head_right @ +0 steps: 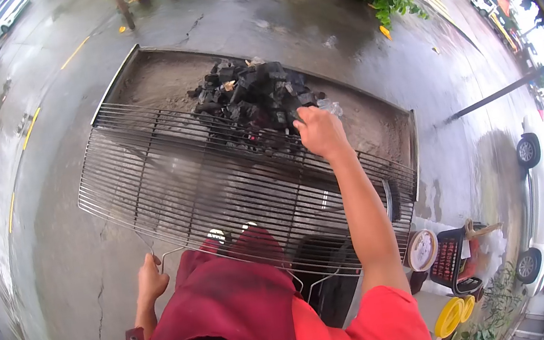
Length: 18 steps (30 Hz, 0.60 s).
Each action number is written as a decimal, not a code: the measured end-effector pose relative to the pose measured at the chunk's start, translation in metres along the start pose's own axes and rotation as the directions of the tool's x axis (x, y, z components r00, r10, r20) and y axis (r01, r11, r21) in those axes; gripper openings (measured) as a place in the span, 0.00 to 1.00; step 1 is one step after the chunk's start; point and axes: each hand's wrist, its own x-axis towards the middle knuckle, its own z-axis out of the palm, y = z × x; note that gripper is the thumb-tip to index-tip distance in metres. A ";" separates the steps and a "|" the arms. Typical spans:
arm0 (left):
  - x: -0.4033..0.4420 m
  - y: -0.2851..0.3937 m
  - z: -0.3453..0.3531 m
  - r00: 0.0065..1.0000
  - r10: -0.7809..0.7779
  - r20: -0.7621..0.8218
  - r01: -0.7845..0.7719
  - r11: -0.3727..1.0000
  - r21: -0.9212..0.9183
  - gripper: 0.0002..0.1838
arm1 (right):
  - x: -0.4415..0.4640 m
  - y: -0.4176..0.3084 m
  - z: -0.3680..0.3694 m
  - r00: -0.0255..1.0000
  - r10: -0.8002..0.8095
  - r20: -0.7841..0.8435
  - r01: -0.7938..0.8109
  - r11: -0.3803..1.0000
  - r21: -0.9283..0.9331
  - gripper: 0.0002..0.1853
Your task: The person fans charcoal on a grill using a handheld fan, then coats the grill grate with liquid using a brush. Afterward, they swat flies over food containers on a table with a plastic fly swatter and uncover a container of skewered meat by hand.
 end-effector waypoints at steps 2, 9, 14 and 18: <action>0.002 0.001 0.001 1.000 0.018 -0.017 -0.018 1.000 -0.020 0.17 | 0.004 -0.002 -0.006 0.999 0.001 0.054 0.001 0.999 -0.035 0.13; 0.001 -0.003 0.002 1.000 -0.028 0.013 0.028 0.999 -0.044 0.18 | 0.026 -0.016 -0.008 0.984 -0.096 -0.152 0.114 0.987 0.110 0.15; -0.001 0.000 -0.002 1.000 -0.022 0.017 0.023 0.999 -0.040 0.16 | 0.021 -0.024 0.001 0.987 -0.162 -0.018 0.163 0.983 0.088 0.14; -0.001 0.001 -0.002 1.000 -0.029 0.003 0.029 0.999 -0.037 0.16 | 0.023 -0.028 -0.020 0.998 -0.045 -0.054 0.051 0.992 0.116 0.13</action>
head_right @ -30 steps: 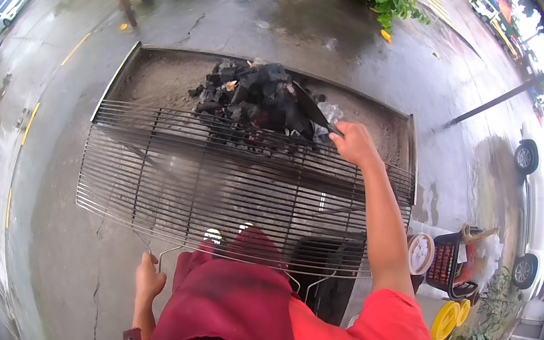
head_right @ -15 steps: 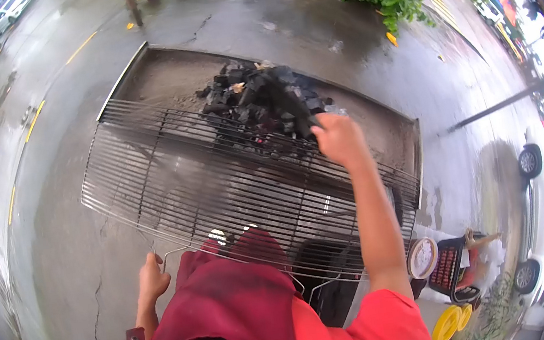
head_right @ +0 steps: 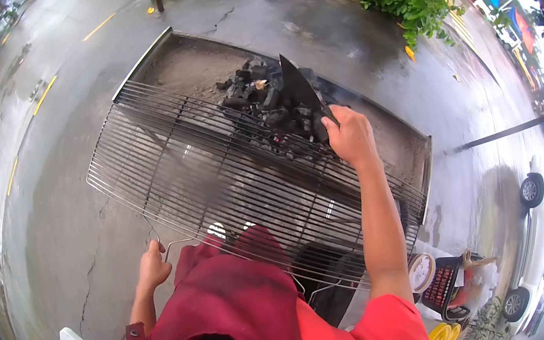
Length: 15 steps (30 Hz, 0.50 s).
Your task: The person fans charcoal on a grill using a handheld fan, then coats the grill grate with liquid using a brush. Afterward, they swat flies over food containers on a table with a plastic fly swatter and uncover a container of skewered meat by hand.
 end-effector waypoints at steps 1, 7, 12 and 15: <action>0.000 0.000 0.002 1.000 0.004 -0.002 -0.004 1.000 0.000 0.16 | 0.000 0.003 0.006 0.999 -0.049 -0.004 0.049 0.999 0.011 0.13; 0.001 -0.002 0.000 1.000 0.024 0.009 -0.024 1.000 0.002 0.16 | -0.012 -0.007 0.010 0.986 0.029 0.162 -0.036 0.999 0.038 0.12; 0.000 -0.002 0.001 0.997 0.066 -0.033 -0.065 0.998 0.017 0.17 | -0.007 0.002 0.015 0.978 0.060 0.198 -0.055 0.998 -0.031 0.12; 0.001 -0.001 -0.002 0.999 0.039 0.021 -0.038 0.999 -0.021 0.17 | -0.006 0.006 0.026 0.982 0.002 0.191 0.008 0.999 -0.047 0.11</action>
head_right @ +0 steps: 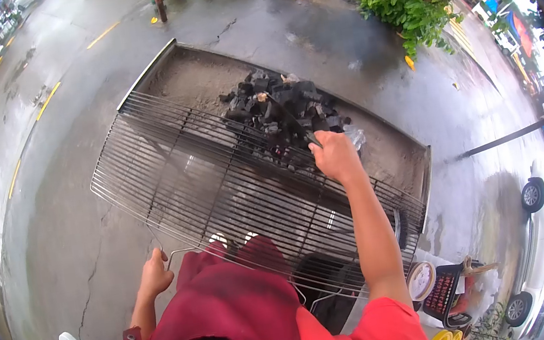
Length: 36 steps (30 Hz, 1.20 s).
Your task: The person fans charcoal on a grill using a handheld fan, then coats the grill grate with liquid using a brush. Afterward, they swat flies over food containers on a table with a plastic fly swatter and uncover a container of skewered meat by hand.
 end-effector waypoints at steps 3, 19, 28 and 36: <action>0.000 0.003 0.000 1.000 -0.016 0.003 0.016 1.000 0.000 0.17 | 0.007 0.008 -0.036 0.998 0.000 -0.065 -0.001 1.000 -0.010 0.12; 0.003 -0.010 0.010 0.997 0.054 -0.053 -0.054 0.999 0.009 0.18 | 0.047 0.062 -0.042 0.995 0.090 -0.045 -0.096 0.986 -0.137 0.15; 0.003 -0.001 0.004 1.000 0.016 -0.007 -0.015 1.000 0.010 0.18 | 0.081 0.067 -0.028 0.960 0.025 -0.278 -0.041 0.998 -0.050 0.16; 0.004 -0.003 0.005 1.000 0.005 0.001 -0.005 1.000 0.022 0.18 | 0.098 0.078 -0.027 0.997 -0.023 0.079 0.052 0.917 -0.396 0.14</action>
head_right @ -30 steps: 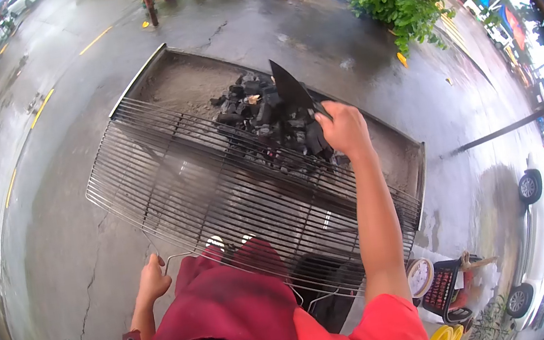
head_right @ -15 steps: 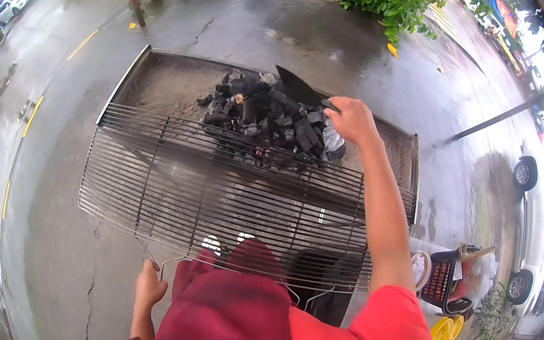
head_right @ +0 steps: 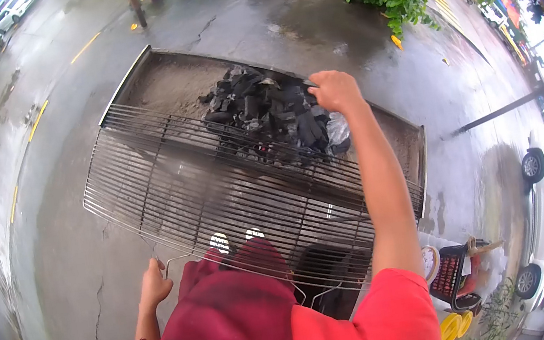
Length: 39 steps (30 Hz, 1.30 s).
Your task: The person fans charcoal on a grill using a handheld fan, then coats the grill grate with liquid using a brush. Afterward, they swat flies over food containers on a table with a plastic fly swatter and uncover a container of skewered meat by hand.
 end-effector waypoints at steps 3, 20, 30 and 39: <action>0.000 -0.001 0.001 1.000 0.004 -0.002 -0.004 1.000 -0.007 0.18 | -0.016 0.004 -0.015 0.997 0.042 0.063 -0.041 0.999 -0.014 0.14; 0.000 0.006 -0.003 0.998 -0.057 0.035 0.057 0.998 0.013 0.19 | -0.031 -0.006 -0.033 0.995 0.098 -0.003 -0.092 0.946 0.310 0.14; 0.000 0.007 -0.004 0.998 -0.055 0.024 0.055 0.998 0.006 0.18 | -0.023 -0.028 -0.011 0.979 -0.008 0.205 -0.027 0.986 0.164 0.15; 0.002 0.007 -0.003 0.999 -0.034 0.029 0.034 0.999 0.004 0.18 | -0.010 -0.011 -0.009 0.998 0.029 -0.051 -0.011 0.948 0.319 0.15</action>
